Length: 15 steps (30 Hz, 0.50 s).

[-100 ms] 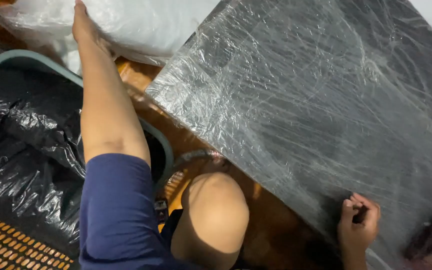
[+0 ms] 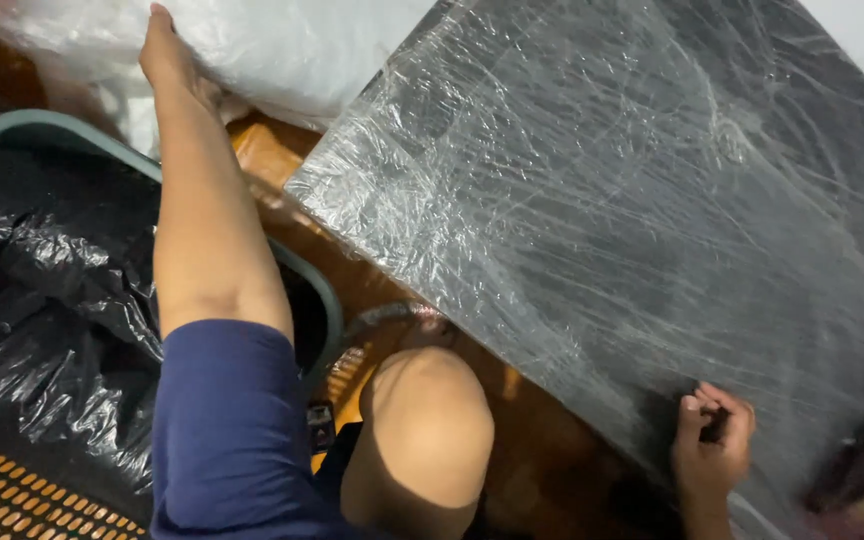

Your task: A person is vacuum sealing a pillow by placing it in a plastic bag and using a vacuum hose to remove the air while manually compressing it.

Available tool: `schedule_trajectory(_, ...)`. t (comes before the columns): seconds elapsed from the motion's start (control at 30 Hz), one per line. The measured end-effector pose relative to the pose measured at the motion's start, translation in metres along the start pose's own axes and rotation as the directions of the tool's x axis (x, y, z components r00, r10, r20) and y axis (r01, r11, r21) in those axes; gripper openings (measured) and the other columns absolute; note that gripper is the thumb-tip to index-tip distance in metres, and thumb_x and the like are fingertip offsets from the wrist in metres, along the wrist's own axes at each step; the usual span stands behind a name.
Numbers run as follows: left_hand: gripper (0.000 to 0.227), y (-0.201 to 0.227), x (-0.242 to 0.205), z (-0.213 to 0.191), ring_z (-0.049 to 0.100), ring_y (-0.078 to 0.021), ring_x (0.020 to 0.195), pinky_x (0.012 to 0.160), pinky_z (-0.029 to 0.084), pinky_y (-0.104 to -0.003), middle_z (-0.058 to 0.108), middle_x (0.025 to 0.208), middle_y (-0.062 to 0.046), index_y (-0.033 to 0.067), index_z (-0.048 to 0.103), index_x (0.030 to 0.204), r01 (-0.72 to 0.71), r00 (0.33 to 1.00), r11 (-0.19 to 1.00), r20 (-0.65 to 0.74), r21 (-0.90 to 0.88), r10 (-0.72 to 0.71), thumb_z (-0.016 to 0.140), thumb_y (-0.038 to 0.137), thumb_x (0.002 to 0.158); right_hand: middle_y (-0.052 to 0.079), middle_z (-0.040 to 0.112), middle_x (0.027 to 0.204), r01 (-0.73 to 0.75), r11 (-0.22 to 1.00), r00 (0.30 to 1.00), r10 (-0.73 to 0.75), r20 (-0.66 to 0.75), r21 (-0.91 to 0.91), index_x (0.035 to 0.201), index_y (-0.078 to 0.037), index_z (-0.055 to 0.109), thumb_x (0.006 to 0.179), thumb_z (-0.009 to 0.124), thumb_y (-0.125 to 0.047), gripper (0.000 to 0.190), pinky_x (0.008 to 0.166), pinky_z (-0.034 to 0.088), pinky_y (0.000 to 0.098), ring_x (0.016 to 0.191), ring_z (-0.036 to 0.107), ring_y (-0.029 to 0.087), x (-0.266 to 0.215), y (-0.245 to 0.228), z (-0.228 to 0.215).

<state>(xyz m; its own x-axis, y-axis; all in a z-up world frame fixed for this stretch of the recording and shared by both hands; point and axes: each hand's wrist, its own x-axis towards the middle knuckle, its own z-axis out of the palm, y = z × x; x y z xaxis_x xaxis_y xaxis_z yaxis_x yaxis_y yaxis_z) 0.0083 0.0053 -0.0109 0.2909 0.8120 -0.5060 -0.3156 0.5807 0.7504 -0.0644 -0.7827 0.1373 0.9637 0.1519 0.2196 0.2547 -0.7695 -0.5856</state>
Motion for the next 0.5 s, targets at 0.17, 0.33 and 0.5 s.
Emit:
schedule_trajectory(0.17, 0.063, 0.009, -0.049, 0.031, 0.074, -0.0474, 0.12, 0.1, 0.061, -0.057, 0.071, 0.133, -0.031, -0.0048, 0.062, 0.134, -0.107, 0.981, 0.991, 0.173, 0.077, 0.093, 0.062, 0.032, 0.083, 0.018, 0.055, 0.117, 0.022, 1.0, 1.0, -0.023, -0.012, -0.013, 0.126, 0.007, 0.058, 0.106, 0.064, 0.002, 0.021, 0.089, 0.045, 0.0337, 0.1, 0.052, 0.023, 0.002, -0.009, 0.0)
schedule_trajectory(0.33, 0.061, -0.001, -0.089, 0.068, 0.072, -0.0459, 0.12, 0.101, 0.059, -0.056, 0.07, 0.132, -0.029, -0.0034, 0.062, 0.134, -0.25, 0.902, 0.957, 0.395, 0.149, 0.174, 0.064, 0.028, 0.082, 0.018, 0.057, 0.116, 0.041, 0.998, 0.999, -0.042, -0.021, -0.041, 0.123, 0.006, 0.059, 0.105, 0.063, 0.0, 0.019, 0.083, 0.045, 0.0333, 0.095, 0.054, 0.024, 0.005, -0.015, -0.001)
schedule_trajectory(0.5, 0.06, -0.007, -0.141, 0.11, 0.071, -0.0443, 0.121, 0.102, 0.057, -0.055, 0.07, 0.132, -0.027, -0.002, 0.062, 0.134, -0.419, 0.757, 0.891, 0.609, 0.173, 0.238, 0.065, 0.024, 0.08, 0.017, 0.056, 0.117, 0.063, 0.996, 0.998, -0.061, -0.03, 0.057, 0.124, 0.006, 0.058, 0.103, 0.06, 0.005, 0.021, 0.083, 0.046, 0.0307, 0.095, 0.055, 0.022, 0.007, -0.019, 0.0)
